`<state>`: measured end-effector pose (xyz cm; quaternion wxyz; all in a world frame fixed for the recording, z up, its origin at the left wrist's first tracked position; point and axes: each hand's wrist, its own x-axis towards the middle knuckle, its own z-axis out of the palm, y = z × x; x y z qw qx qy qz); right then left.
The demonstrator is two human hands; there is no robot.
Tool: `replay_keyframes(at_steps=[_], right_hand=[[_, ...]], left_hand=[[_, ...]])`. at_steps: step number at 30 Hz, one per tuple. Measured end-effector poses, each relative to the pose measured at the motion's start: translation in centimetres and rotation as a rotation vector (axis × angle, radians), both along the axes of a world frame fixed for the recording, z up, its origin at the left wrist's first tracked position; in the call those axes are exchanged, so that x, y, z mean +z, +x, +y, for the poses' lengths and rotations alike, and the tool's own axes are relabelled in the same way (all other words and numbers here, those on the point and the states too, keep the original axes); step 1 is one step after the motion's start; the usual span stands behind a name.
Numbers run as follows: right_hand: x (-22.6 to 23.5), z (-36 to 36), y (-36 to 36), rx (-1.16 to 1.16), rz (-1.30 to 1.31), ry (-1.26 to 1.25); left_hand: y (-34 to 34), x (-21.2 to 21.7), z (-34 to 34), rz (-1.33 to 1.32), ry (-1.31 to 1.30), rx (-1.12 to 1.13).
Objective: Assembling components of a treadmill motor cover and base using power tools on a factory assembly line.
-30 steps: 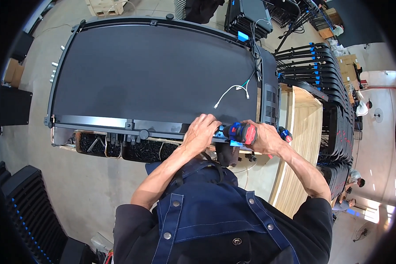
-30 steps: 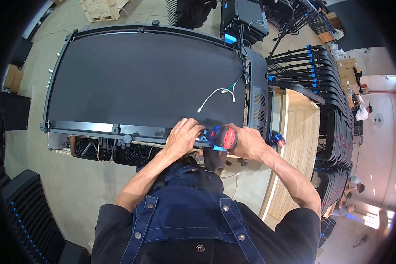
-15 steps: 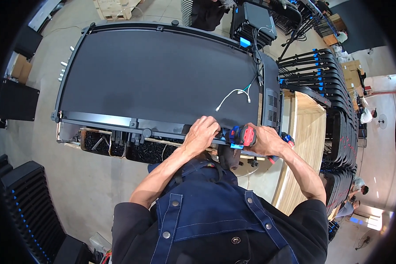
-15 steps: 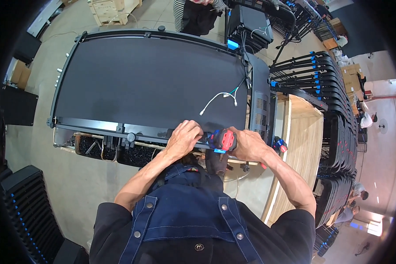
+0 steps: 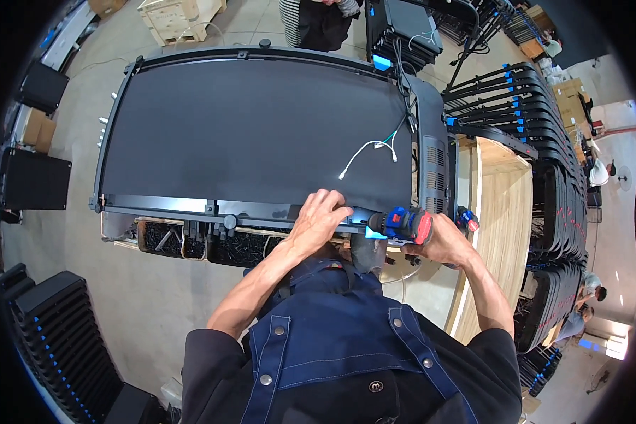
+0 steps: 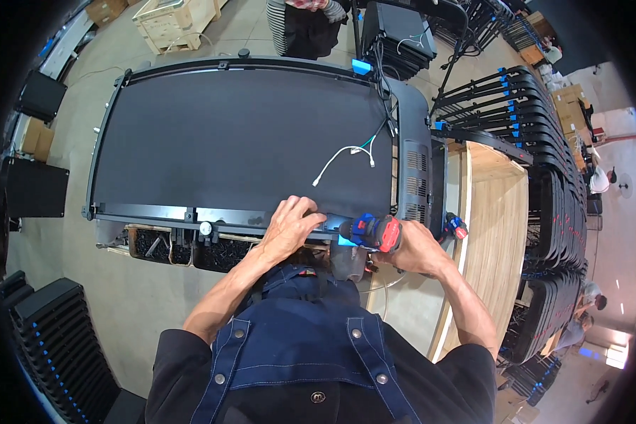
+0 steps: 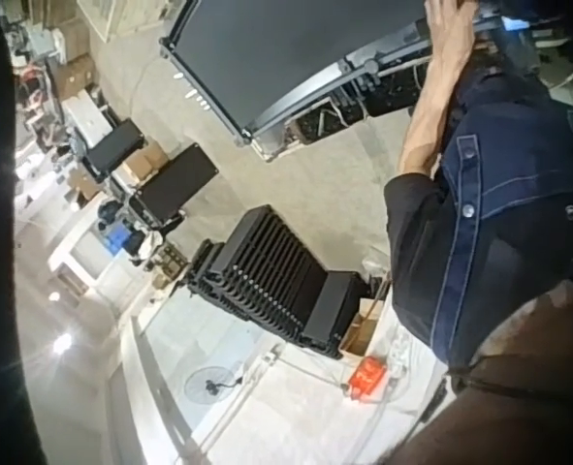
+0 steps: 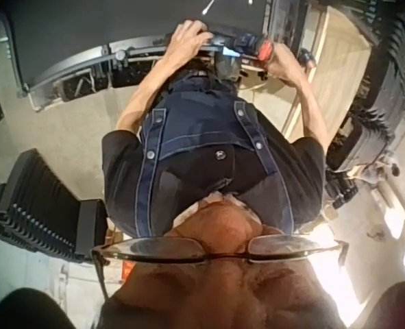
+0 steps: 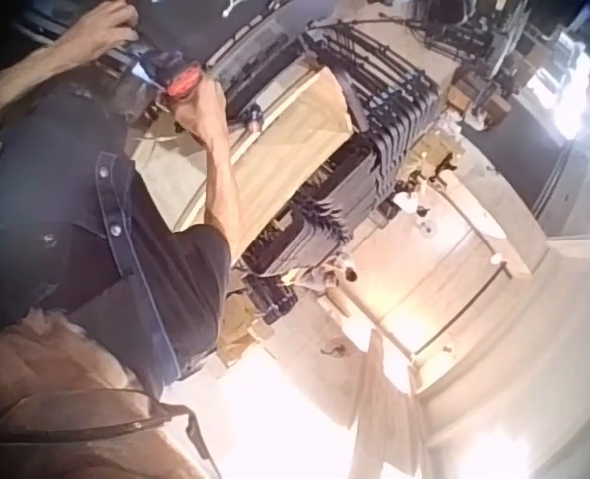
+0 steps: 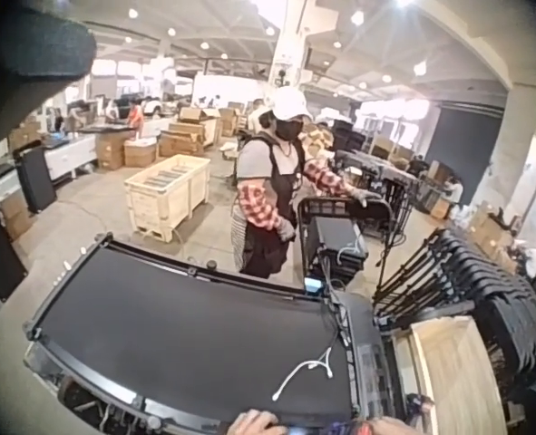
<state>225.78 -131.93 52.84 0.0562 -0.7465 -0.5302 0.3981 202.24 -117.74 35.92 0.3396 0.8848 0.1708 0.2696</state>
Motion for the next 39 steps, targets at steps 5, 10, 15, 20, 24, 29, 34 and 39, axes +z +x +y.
replay_keyframes(at_steps=[5,10,15,20,24,29,34,39], right_hand=[[-3.1,-3.0,0.5,-0.117,0.126,0.112],[-2.5,-4.6,-0.2,-0.185,0.187,0.112],[-3.3,-6.6,0.1,-0.24,0.234,0.117],[-4.6,-7.5,0.0,-0.369,0.267,0.125],[-5.0,-6.6,0.2,-0.273,0.234,0.168],[-6.3,-4.5,0.6,-0.133,0.127,0.247],[-5.3,-2.6,0.8,-0.088,0.161,0.14],[-5.6,-3.2,0.6,-0.086,0.164,0.201]], left_hand=[[1.6,-0.2,2.1,0.232,0.285,-0.253],[2.7,0.1,4.2,0.265,0.435,-0.463],[3.2,1.7,5.4,0.4,0.43,-0.61],[-0.1,1.4,5.6,0.368,0.437,-0.497],[-1.9,1.7,4.6,0.354,0.447,-0.315],[-1.3,1.1,2.6,0.319,0.345,-0.145],[0.0,1.1,1.5,0.392,0.453,-0.138],[0.0,0.7,1.2,0.376,0.429,-0.117]])
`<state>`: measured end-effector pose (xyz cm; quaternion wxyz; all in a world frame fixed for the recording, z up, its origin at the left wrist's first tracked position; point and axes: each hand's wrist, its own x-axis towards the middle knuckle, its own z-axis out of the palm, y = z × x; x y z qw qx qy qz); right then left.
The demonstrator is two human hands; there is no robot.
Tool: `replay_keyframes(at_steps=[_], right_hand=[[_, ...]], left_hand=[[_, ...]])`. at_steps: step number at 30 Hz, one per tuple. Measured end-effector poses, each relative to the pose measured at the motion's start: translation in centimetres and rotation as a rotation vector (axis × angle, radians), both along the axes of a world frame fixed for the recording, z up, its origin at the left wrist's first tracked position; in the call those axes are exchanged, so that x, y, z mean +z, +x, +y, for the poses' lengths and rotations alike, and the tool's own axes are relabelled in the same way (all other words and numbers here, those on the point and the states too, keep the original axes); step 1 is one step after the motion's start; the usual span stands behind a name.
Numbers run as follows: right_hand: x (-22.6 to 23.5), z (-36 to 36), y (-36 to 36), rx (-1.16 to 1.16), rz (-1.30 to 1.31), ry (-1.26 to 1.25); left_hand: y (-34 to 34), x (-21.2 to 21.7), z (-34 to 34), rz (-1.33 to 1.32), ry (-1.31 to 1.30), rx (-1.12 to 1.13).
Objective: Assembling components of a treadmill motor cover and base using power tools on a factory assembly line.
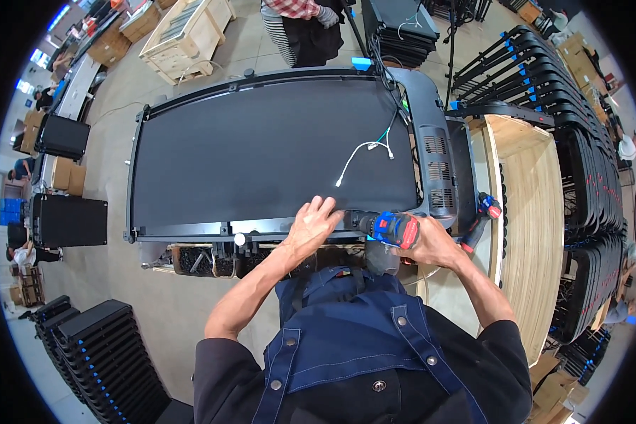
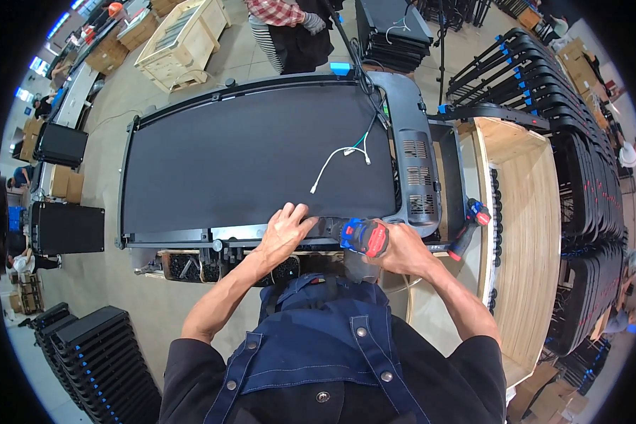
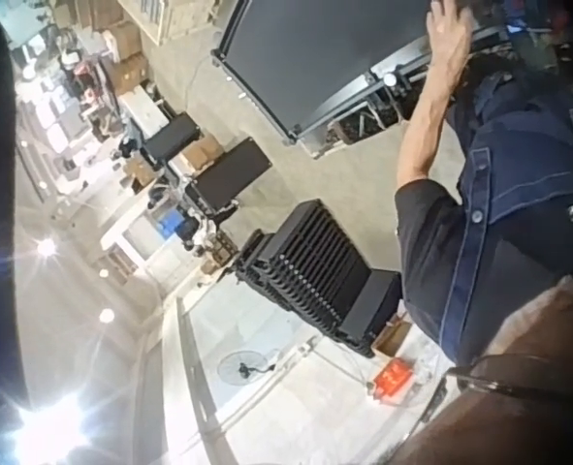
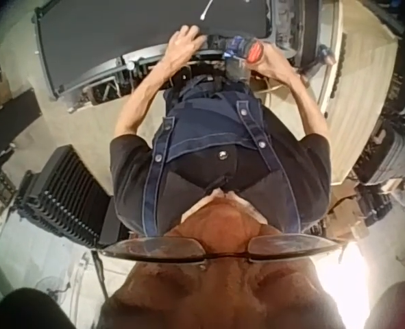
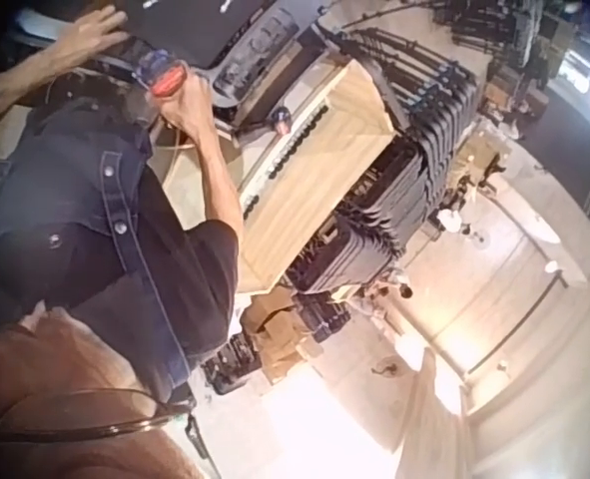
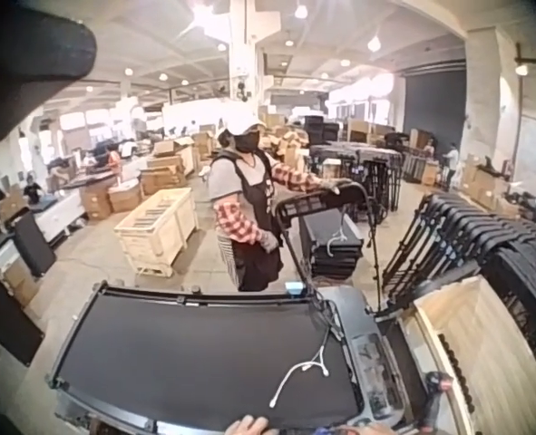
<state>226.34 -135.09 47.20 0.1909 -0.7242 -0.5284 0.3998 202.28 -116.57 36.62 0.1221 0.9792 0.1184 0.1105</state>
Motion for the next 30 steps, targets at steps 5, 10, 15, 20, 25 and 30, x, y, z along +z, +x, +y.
replay_keyframes(at_steps=[5,10,15,20,25,30], right_hand=[[-0.4,-1.0,-0.2,-0.055,0.035,0.006],[-0.2,-1.7,-0.9,-0.171,0.107,-0.083],[-1.0,-2.1,-1.0,-0.193,0.139,-0.031],[0.4,-1.4,-0.9,-0.162,0.034,-0.1],[1.0,0.6,-0.2,-0.049,-0.085,-0.093],[2.4,3.4,0.2,0.06,-0.135,-0.159]], left_hand=[[1.0,-0.1,-0.7,0.021,-0.034,0.034],[1.6,-0.4,-0.6,-0.03,-0.082,0.056],[1.9,-0.5,0.1,-0.016,-0.077,0.005],[0.6,0.6,1.0,-0.241,-0.379,0.04],[-0.7,0.7,4.7,-0.226,-0.282,0.308],[-1.0,-0.7,4.6,-0.247,-0.307,0.345]])
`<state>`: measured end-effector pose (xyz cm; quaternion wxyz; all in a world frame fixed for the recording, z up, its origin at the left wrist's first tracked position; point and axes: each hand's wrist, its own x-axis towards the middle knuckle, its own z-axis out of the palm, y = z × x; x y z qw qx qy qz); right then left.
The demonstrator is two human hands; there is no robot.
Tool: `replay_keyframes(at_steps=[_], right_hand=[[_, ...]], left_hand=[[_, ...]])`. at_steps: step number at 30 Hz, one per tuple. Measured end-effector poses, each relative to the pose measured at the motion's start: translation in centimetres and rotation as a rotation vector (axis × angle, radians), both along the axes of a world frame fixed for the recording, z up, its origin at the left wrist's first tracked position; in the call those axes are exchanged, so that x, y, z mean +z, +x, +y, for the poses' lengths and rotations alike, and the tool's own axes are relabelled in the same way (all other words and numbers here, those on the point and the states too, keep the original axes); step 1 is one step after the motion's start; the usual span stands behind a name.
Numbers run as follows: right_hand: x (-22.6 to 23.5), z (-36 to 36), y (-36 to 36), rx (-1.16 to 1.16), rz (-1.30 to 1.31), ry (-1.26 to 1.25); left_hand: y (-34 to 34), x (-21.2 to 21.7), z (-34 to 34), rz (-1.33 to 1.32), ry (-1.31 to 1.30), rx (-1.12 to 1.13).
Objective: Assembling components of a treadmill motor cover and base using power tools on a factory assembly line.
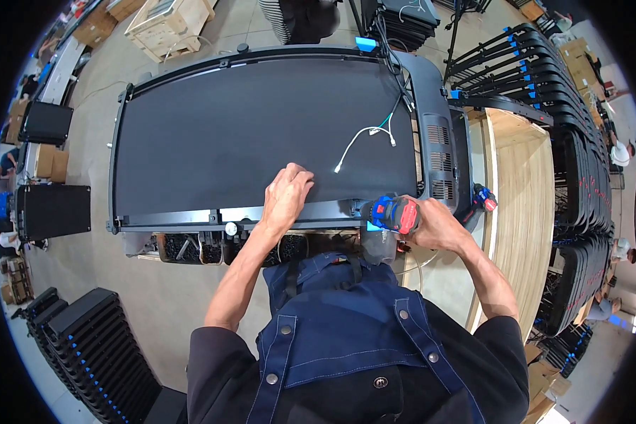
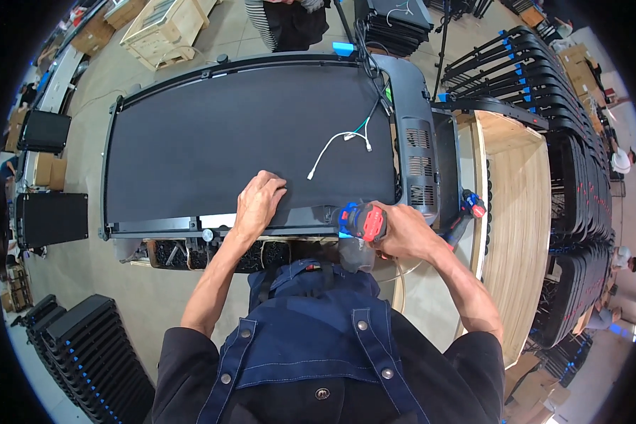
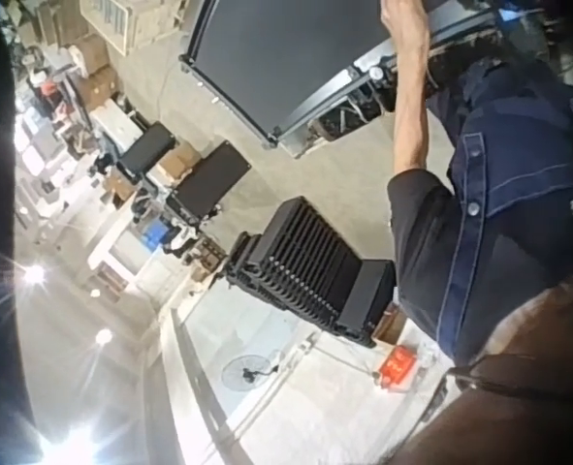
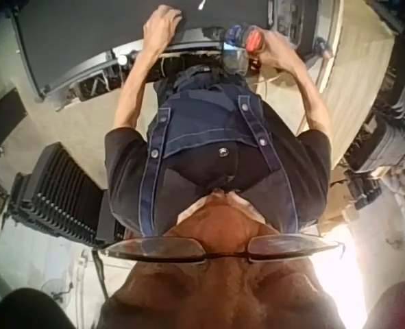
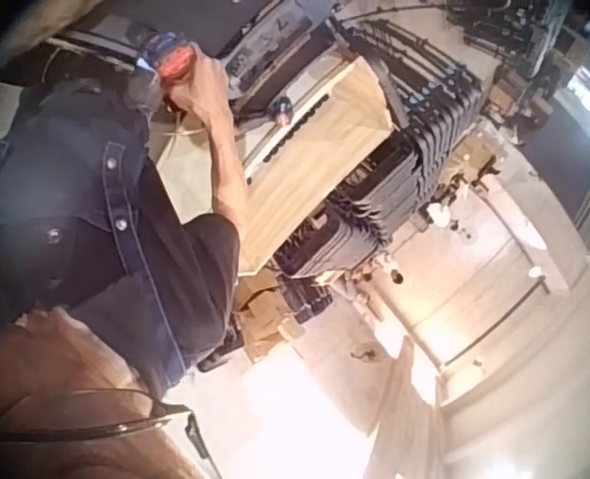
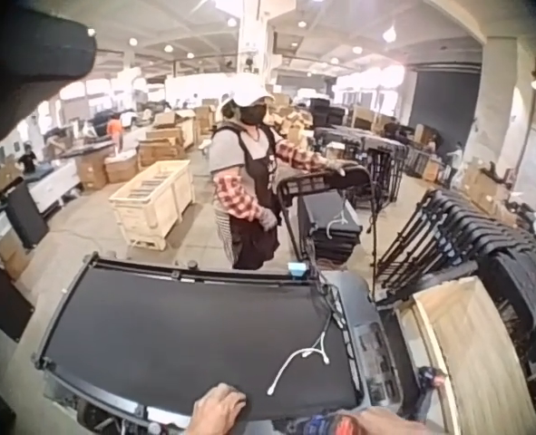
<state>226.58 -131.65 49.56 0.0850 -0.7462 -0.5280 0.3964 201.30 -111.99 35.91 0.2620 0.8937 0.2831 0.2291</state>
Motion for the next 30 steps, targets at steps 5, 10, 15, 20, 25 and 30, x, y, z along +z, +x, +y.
replay_keyframes(at_steps=[5,10,15,20,25,30], right_hand=[[-0.5,0.9,0.7,0.081,0.013,-0.008],[0.0,2.7,0.8,0.14,0.032,-0.052],[-0.9,2.9,1.0,0.17,0.045,-0.074],[-0.5,3.3,0.2,0.241,-0.033,-0.026],[0.1,3.4,0.0,0.222,-0.034,-0.017],[0.1,3.5,-0.2,0.239,-0.043,-0.002]], left_hand=[[-0.7,1.2,-3.7,-0.209,-0.084,0.14],[-0.7,0.6,-7.9,-0.104,-0.128,-0.05],[0.4,0.7,-8.4,-0.06,-0.107,-0.021],[0.6,0.8,-8.3,0.042,-0.102,-0.123],[0.3,0.7,-8.8,0.01,-0.115,-0.142],[0.2,0.5,-8.6,0.011,-0.117,-0.151]])
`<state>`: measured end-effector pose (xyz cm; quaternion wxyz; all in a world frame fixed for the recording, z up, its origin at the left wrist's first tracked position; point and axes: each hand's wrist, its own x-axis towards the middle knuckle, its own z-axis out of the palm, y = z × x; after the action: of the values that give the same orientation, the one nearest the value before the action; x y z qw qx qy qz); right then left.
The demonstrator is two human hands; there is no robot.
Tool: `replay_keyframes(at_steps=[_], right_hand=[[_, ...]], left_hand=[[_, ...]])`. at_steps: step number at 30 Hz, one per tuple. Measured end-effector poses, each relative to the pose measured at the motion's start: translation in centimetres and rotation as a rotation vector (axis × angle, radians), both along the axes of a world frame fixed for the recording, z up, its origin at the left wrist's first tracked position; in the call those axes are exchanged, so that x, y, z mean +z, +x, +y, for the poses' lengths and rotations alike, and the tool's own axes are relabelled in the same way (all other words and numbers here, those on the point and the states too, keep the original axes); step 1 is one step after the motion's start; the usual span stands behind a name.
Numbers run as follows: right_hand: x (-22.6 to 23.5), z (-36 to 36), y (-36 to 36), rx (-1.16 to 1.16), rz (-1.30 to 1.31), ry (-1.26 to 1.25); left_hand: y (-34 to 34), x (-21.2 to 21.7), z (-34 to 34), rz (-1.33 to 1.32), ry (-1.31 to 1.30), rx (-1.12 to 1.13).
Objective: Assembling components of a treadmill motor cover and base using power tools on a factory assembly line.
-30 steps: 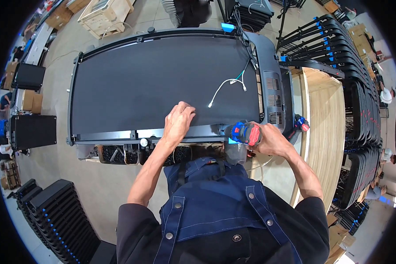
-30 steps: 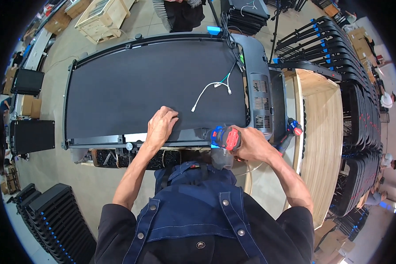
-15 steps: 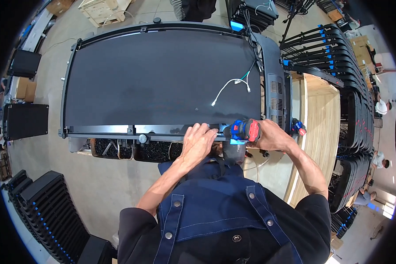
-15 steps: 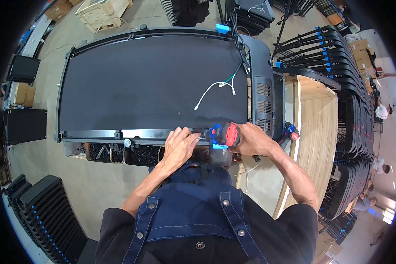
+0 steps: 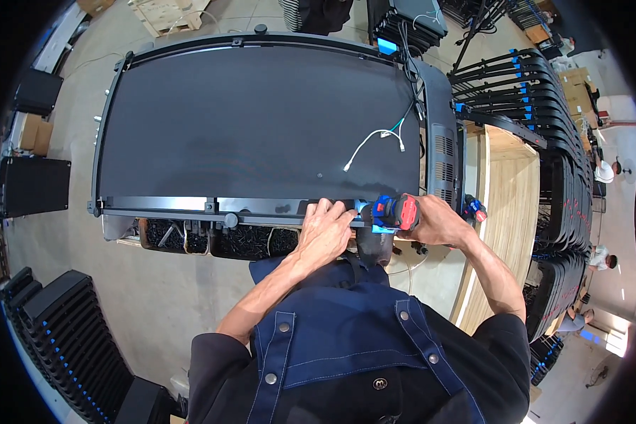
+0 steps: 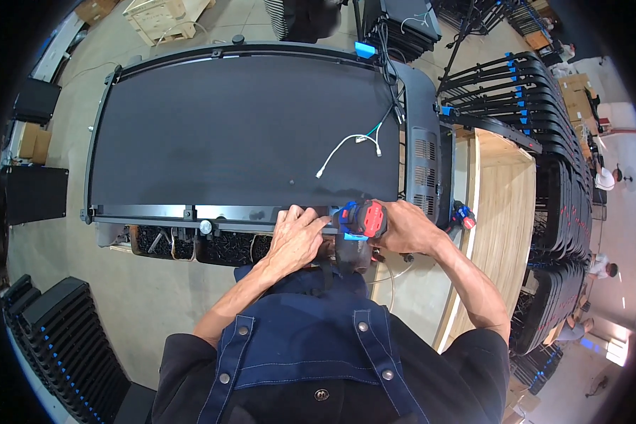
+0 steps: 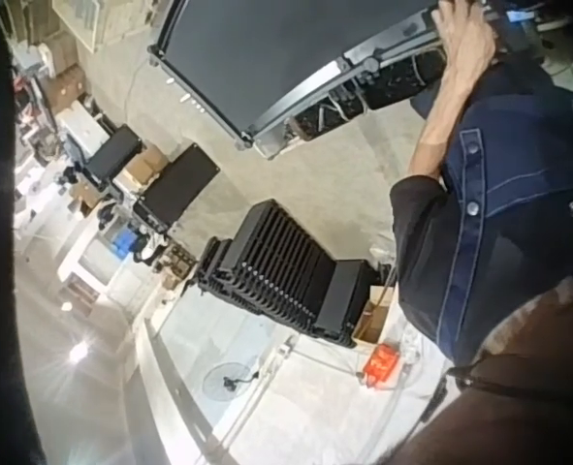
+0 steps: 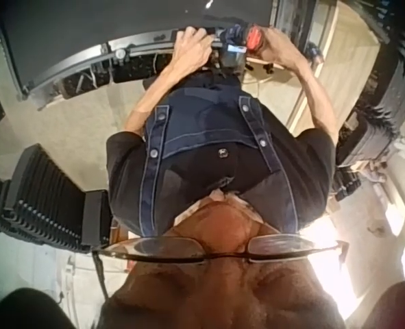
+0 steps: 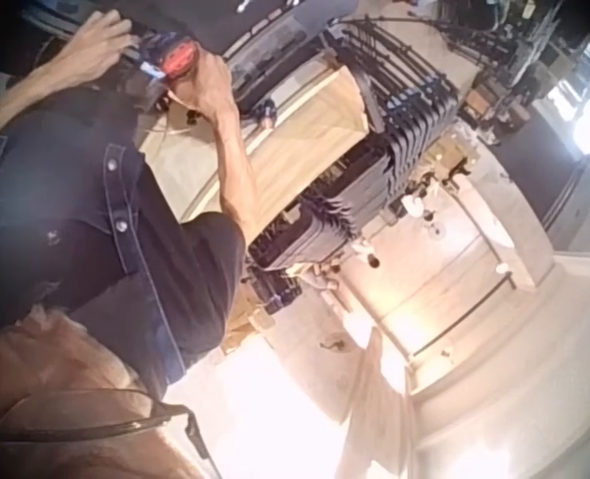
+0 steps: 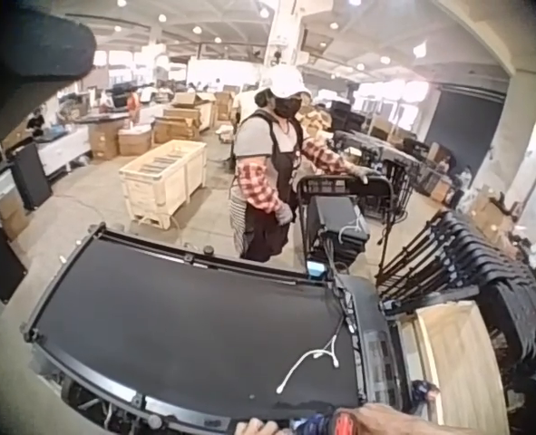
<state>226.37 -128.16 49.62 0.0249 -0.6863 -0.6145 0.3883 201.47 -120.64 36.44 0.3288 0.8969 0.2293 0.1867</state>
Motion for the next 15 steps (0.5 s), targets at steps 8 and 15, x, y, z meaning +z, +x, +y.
replay_keyframes(at_steps=[8,15], right_hand=[[1.5,1.9,-1.2,0.263,-0.266,-0.072],[0.7,3.3,-2.1,0.243,-0.226,-0.191]], left_hand=[[-0.1,-0.2,-0.3,-0.01,-0.042,0.009],[-0.2,-0.7,-0.7,0.046,-0.059,0.069]])
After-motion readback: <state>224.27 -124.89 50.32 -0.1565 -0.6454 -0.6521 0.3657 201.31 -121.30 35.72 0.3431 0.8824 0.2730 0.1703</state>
